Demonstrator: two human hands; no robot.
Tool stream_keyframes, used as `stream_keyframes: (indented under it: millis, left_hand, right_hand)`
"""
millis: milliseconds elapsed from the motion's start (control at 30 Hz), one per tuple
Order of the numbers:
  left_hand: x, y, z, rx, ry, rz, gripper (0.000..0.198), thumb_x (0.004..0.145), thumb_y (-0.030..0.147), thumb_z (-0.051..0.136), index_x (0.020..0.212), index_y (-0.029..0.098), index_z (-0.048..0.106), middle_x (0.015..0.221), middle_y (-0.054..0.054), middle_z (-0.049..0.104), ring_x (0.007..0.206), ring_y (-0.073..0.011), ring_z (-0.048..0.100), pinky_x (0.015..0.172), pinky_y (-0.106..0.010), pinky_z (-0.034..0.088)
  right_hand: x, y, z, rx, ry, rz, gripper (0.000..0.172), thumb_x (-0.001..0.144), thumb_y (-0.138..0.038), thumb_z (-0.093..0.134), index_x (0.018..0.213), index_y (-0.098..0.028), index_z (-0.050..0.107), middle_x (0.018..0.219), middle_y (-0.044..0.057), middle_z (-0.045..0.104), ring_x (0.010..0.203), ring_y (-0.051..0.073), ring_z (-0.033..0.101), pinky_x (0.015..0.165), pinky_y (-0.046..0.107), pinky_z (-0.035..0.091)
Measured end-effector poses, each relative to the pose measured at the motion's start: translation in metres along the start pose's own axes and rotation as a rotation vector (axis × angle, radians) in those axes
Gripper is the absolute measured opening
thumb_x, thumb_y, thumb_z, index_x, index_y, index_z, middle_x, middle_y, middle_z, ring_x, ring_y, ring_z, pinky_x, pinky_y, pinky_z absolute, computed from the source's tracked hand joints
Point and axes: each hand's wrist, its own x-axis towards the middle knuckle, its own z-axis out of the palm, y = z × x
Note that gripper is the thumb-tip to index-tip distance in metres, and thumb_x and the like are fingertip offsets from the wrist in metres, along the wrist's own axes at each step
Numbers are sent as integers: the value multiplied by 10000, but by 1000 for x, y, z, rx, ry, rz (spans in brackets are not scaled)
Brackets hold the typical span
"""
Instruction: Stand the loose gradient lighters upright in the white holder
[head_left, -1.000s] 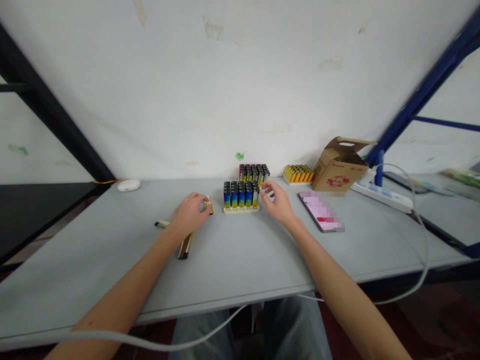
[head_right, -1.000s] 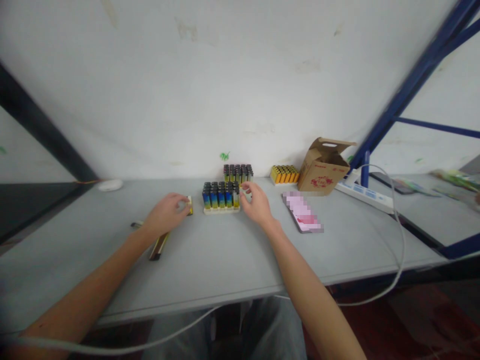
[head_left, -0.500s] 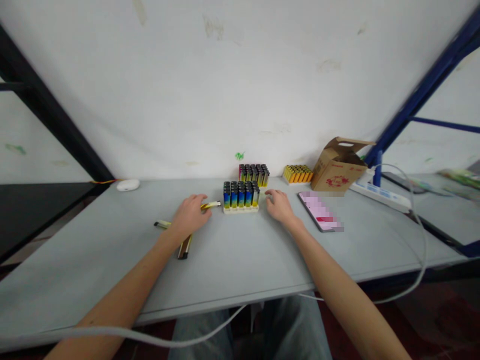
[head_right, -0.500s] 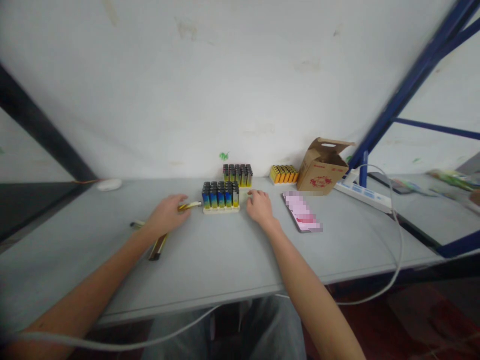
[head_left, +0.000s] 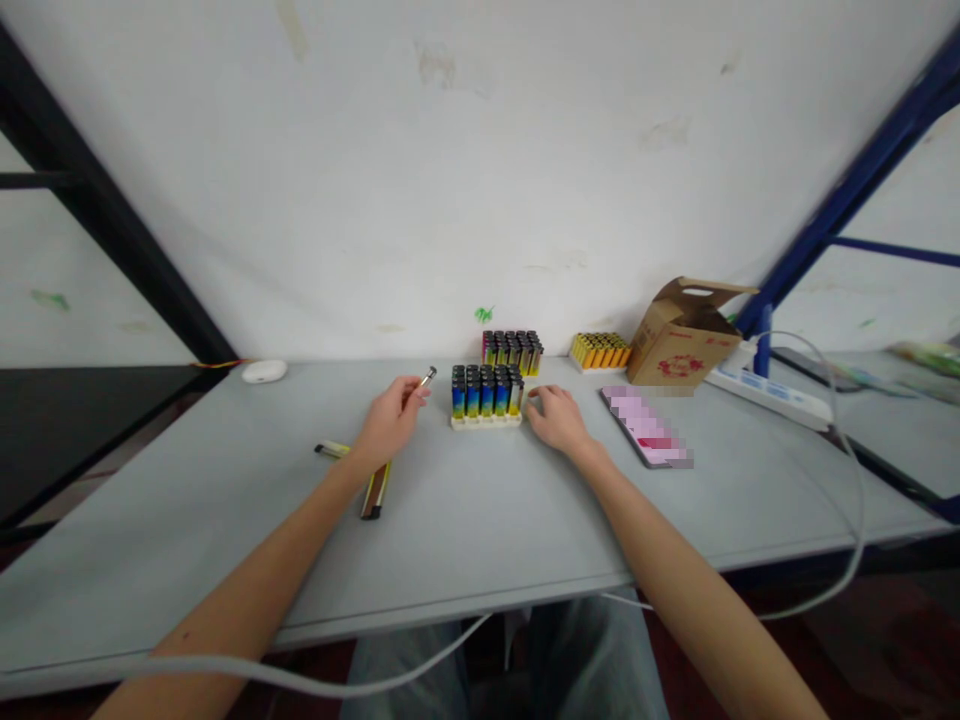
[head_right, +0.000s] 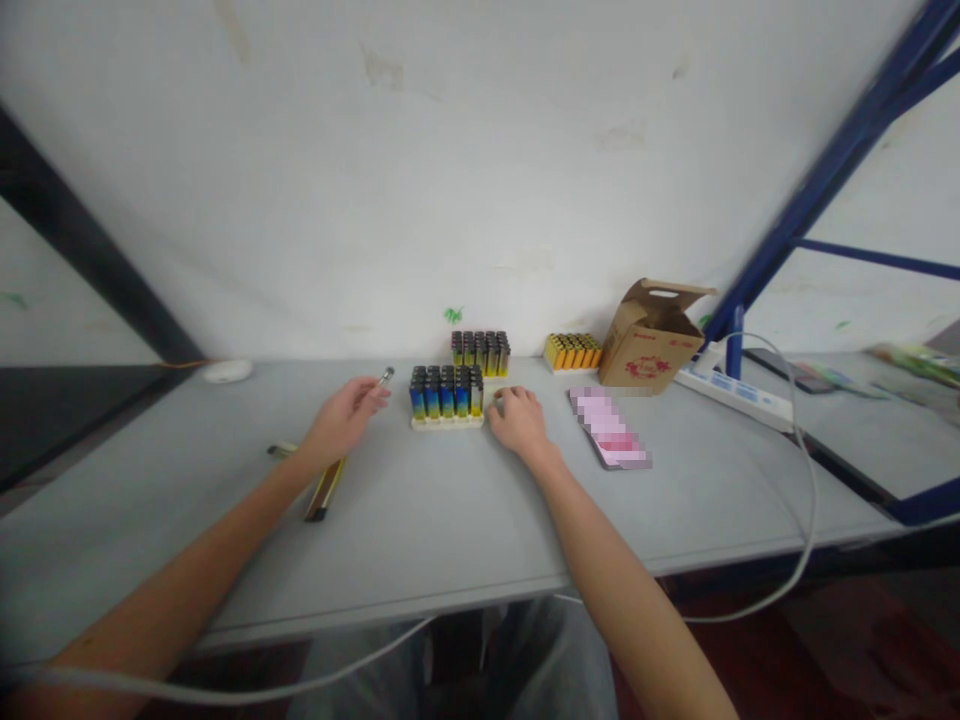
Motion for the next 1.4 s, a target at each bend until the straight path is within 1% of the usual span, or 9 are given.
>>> stream_keyframes:
  millis: [100,167,267,467,700,933,1167,1267,1400]
  left_hand:
    - [-2,14,3,-287,18,-49,463,854,577,462,1041,157,514,985,-115,688,830,-203,659,745,-364,521]
    - [-5,24,5,-393,8,-66,483,830,594,508,1021,151,526,970,-111,690,790,-189,661,725,-357,528]
    - [-8,35,4,-477,-47,-108,487,823,594,538,1012,145,533,964,-107,698,747,-179,671,709,-353,542]
    - [-8,37,4,-547,-90,-167,488,782,597,599,969,149,550,936,-93,707,690,-158,660,709,-350,554]
    - [-9,40,4,-564,-68,-194,477,738,562,662,965,158,545,892,-72,702,681,-157,652,725,-369,551]
    - [-11,45,4,-587,-78,-216,484,698,540,701,941,167,508,791,-31,695,642,-155,646,730,-383,541]
    - [-12,43,4,-595,-104,-210,433,713,503,685,905,189,457,720,3,669,646,-154,641,720,-365,525]
    - [-12,42,4,-571,-105,-197,378,749,496,642,853,198,435,670,23,636,629,-149,628,685,-337,513]
    - [-12,42,5,-613,-124,-222,364,766,507,624,820,206,426,605,62,560,500,-107,539,544,-270,459]
  right_hand:
    - [-1,-1,-1,-20,-5,-12,350,922,-312,434,1160,-146,631,1216,153,613,1151,274,528,984,369,378]
    - [-2,-2,-2,-29,-13,-19,343,922,-311,435,1155,-151,631,1220,150,607,1146,276,530,977,372,382]
    - [-3,-2,-3,-35,-28,-27,346,920,-309,439,1170,-154,622,1226,150,599,1160,281,522,976,373,382]
    - [-4,-3,-5,-46,-50,-34,353,921,-317,444,1197,-163,603,1242,155,584,1180,287,509,975,379,383]
    - [-5,-4,-5,-65,-58,-51,364,926,-334,441,1208,-161,593,1234,159,584,1172,294,514,971,377,388]
    - [-5,-4,-5,-69,-62,-57,370,918,-337,452,1214,-159,585,1247,161,575,1179,295,509,973,383,385]
    - [-5,-3,-4,-76,-63,-65,378,921,-357,454,1219,-163,582,1252,161,574,1171,300,512,969,391,387]
    - [-5,-3,-5,-77,-64,-64,376,921,-354,454,1220,-164,582,1251,161,574,1174,300,511,973,391,386]
    - [-6,-4,-6,-72,-66,-62,371,930,-350,444,1219,-166,585,1252,160,575,1180,296,509,977,386,386]
